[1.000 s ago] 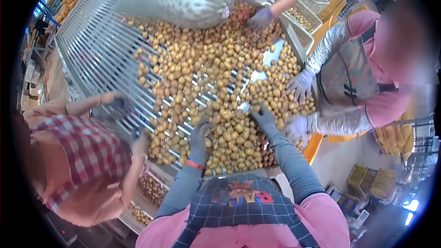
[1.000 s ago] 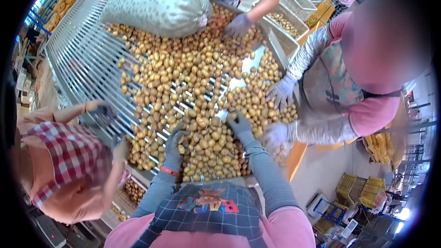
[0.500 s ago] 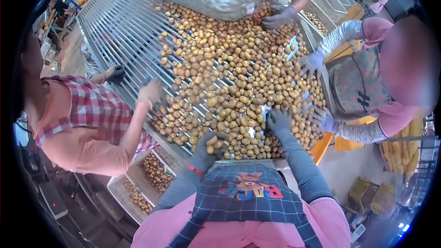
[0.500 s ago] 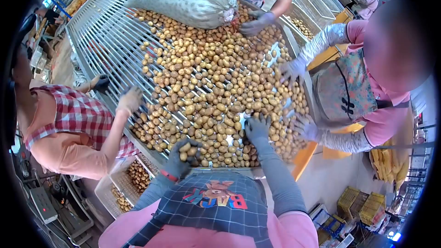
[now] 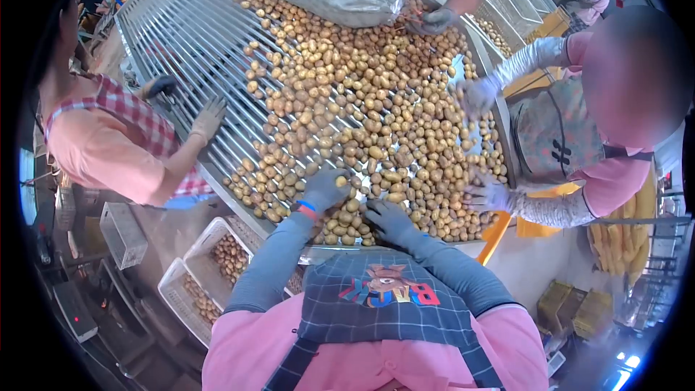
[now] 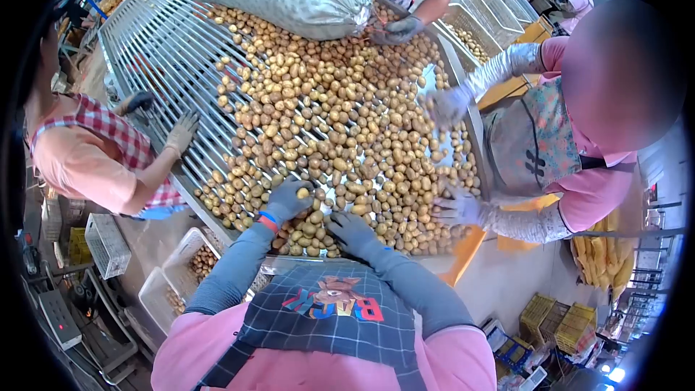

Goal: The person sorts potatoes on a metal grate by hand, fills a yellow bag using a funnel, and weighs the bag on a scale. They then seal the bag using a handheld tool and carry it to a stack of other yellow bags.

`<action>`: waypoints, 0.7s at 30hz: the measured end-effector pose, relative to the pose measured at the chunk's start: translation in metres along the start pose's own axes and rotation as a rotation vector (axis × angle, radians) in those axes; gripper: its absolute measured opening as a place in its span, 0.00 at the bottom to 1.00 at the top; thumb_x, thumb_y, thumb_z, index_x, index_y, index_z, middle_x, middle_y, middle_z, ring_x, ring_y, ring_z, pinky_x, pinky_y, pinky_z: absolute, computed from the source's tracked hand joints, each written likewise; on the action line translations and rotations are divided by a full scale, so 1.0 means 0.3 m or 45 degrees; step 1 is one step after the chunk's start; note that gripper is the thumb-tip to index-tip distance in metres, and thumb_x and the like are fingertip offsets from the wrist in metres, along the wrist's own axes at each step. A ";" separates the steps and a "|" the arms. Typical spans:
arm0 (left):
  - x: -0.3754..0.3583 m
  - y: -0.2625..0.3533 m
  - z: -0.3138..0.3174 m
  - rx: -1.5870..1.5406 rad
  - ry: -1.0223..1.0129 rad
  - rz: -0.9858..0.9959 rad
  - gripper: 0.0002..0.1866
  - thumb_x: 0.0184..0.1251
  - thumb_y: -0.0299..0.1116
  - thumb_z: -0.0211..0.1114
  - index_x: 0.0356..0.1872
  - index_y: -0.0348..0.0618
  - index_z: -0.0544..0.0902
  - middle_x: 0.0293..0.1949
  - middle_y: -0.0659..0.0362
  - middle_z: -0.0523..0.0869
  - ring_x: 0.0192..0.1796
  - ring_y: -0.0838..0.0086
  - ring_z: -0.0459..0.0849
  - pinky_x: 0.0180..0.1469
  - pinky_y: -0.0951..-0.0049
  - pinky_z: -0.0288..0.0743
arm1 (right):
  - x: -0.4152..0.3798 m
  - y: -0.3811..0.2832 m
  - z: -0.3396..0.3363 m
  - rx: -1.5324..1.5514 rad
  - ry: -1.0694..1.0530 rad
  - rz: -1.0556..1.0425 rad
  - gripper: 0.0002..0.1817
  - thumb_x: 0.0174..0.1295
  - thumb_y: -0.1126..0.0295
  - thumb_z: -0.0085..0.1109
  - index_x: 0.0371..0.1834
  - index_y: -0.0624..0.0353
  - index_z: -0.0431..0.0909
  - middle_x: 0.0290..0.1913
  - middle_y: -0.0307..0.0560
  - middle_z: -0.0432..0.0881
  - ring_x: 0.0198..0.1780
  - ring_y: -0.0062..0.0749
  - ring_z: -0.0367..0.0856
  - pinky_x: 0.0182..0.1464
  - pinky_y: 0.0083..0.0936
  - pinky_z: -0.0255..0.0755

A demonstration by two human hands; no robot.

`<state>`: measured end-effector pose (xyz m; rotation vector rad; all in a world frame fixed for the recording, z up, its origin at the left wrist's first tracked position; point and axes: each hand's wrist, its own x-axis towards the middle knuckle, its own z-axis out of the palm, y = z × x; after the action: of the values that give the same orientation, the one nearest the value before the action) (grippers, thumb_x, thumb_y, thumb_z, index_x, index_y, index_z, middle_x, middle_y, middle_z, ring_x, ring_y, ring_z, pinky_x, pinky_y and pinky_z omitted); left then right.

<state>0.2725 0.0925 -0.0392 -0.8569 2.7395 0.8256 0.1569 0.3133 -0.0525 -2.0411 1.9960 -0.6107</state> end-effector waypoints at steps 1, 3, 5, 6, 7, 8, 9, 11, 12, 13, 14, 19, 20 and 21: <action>-0.021 -0.021 0.028 -0.559 -0.052 -0.059 0.18 0.57 0.42 0.66 0.48 0.52 0.84 0.50 0.57 0.79 0.43 0.66 0.83 0.45 0.69 0.78 | -0.043 0.022 -0.021 0.006 -0.010 0.011 0.18 0.53 0.66 0.60 0.49 0.50 0.75 0.49 0.48 0.77 0.56 0.47 0.74 0.54 0.40 0.71; -0.098 -0.014 0.082 -1.642 -0.064 -0.228 0.21 0.62 0.42 0.63 0.54 0.44 0.81 0.46 0.60 0.80 0.37 0.77 0.79 0.32 0.81 0.75 | -0.114 0.059 -0.063 -0.044 0.004 0.167 0.15 0.52 0.66 0.60 0.45 0.50 0.77 0.49 0.45 0.78 0.52 0.45 0.76 0.50 0.40 0.72; -0.211 -0.039 0.083 -2.317 -0.257 -0.253 0.24 0.62 0.43 0.62 0.58 0.43 0.78 0.47 0.60 0.79 0.38 0.77 0.79 0.32 0.81 0.75 | -0.171 0.116 -0.112 -0.010 -0.064 0.464 0.11 0.52 0.66 0.60 0.40 0.49 0.78 0.48 0.44 0.80 0.49 0.45 0.78 0.47 0.41 0.72; -0.245 -0.046 0.073 -2.992 -0.435 -0.279 0.28 0.63 0.45 0.62 0.62 0.43 0.74 0.49 0.59 0.79 0.39 0.76 0.79 0.32 0.82 0.74 | -0.169 0.159 -0.137 0.052 -0.142 0.671 0.09 0.53 0.66 0.60 0.38 0.49 0.80 0.46 0.44 0.81 0.48 0.44 0.79 0.47 0.41 0.72; -0.261 -0.029 0.060 -2.989 -0.441 -0.282 0.28 0.63 0.45 0.62 0.62 0.43 0.74 0.49 0.59 0.79 0.39 0.76 0.79 0.32 0.82 0.74 | -0.148 0.181 -0.149 0.052 -0.140 0.676 0.09 0.53 0.66 0.60 0.38 0.49 0.80 0.46 0.44 0.81 0.48 0.44 0.79 0.47 0.41 0.72; -0.275 -0.009 0.047 -3.079 -0.437 -0.289 0.27 0.65 0.46 0.61 0.62 0.45 0.74 0.50 0.59 0.79 0.41 0.74 0.79 0.34 0.81 0.75 | -0.120 0.203 -0.158 0.083 -0.025 0.875 0.07 0.54 0.66 0.60 0.36 0.50 0.80 0.44 0.44 0.81 0.46 0.45 0.79 0.47 0.42 0.72; -0.296 0.014 0.034 -3.168 -0.429 -0.300 0.26 0.66 0.47 0.59 0.62 0.46 0.74 0.51 0.58 0.78 0.43 0.73 0.78 0.36 0.79 0.76 | -0.090 0.218 -0.163 0.118 0.090 1.073 0.06 0.55 0.65 0.60 0.34 0.50 0.81 0.42 0.44 0.82 0.44 0.45 0.79 0.48 0.43 0.72; -0.333 0.062 0.019 -3.345 -0.407 -0.322 0.24 0.69 0.49 0.57 0.61 0.49 0.73 0.54 0.57 0.78 0.48 0.70 0.77 0.41 0.77 0.78 | 0.014 0.223 -0.204 0.081 0.371 1.079 0.09 0.58 0.63 0.59 0.39 0.51 0.80 0.41 0.48 0.82 0.45 0.46 0.79 0.49 0.43 0.72; -0.348 0.079 0.023 -3.436 -0.396 -0.326 0.24 0.70 0.50 0.56 0.61 0.50 0.73 0.55 0.57 0.78 0.51 0.69 0.77 0.43 0.76 0.79 | 0.068 0.249 -0.187 0.084 0.372 1.075 0.09 0.58 0.63 0.59 0.39 0.51 0.80 0.41 0.48 0.82 0.45 0.46 0.79 0.49 0.43 0.72; -0.346 0.075 0.070 -3.044 -0.246 -0.130 0.22 0.71 0.49 0.54 0.61 0.52 0.74 0.57 0.59 0.77 0.54 0.68 0.75 0.49 0.71 0.76 | 0.124 0.279 -0.157 0.127 0.542 0.894 0.10 0.58 0.61 0.60 0.41 0.50 0.80 0.42 0.49 0.81 0.46 0.46 0.79 0.49 0.43 0.73; -0.344 0.071 0.117 -2.641 -0.078 -0.008 0.20 0.72 0.48 0.53 0.61 0.55 0.74 0.59 0.62 0.77 0.58 0.67 0.74 0.55 0.65 0.74 | 0.164 0.283 -0.132 0.167 0.712 0.707 0.12 0.58 0.60 0.60 0.44 0.49 0.80 0.43 0.50 0.81 0.47 0.46 0.79 0.49 0.42 0.73; -0.338 0.161 0.057 -0.088 0.204 0.032 0.17 0.74 0.49 0.48 0.58 0.63 0.76 0.64 0.72 0.75 0.66 0.73 0.69 0.70 0.50 0.52 | 0.231 0.159 -0.086 0.105 -0.256 0.966 0.23 0.59 0.53 0.58 0.57 0.46 0.75 0.49 0.50 0.80 0.54 0.48 0.78 0.57 0.41 0.72; -0.342 0.150 0.091 -0.569 0.214 -0.010 0.18 0.73 0.49 0.48 0.59 0.63 0.75 0.64 0.72 0.74 0.67 0.72 0.69 0.70 0.48 0.53 | 0.203 0.128 -0.058 0.198 -0.277 0.927 0.23 0.59 0.53 0.57 0.57 0.46 0.75 0.50 0.50 0.80 0.54 0.47 0.79 0.57 0.40 0.72; -0.347 0.138 0.127 -1.149 0.253 -0.037 0.18 0.73 0.50 0.48 0.60 0.64 0.74 0.65 0.71 0.74 0.67 0.70 0.69 0.70 0.46 0.53 | 0.156 0.087 -0.039 0.233 -0.159 0.888 0.23 0.58 0.53 0.58 0.56 0.46 0.76 0.48 0.49 0.81 0.52 0.47 0.79 0.54 0.40 0.73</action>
<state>0.3342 0.1918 -0.0207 -1.1364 2.4245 2.1281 0.1278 0.2671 -0.0469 -1.1273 2.2705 -0.4692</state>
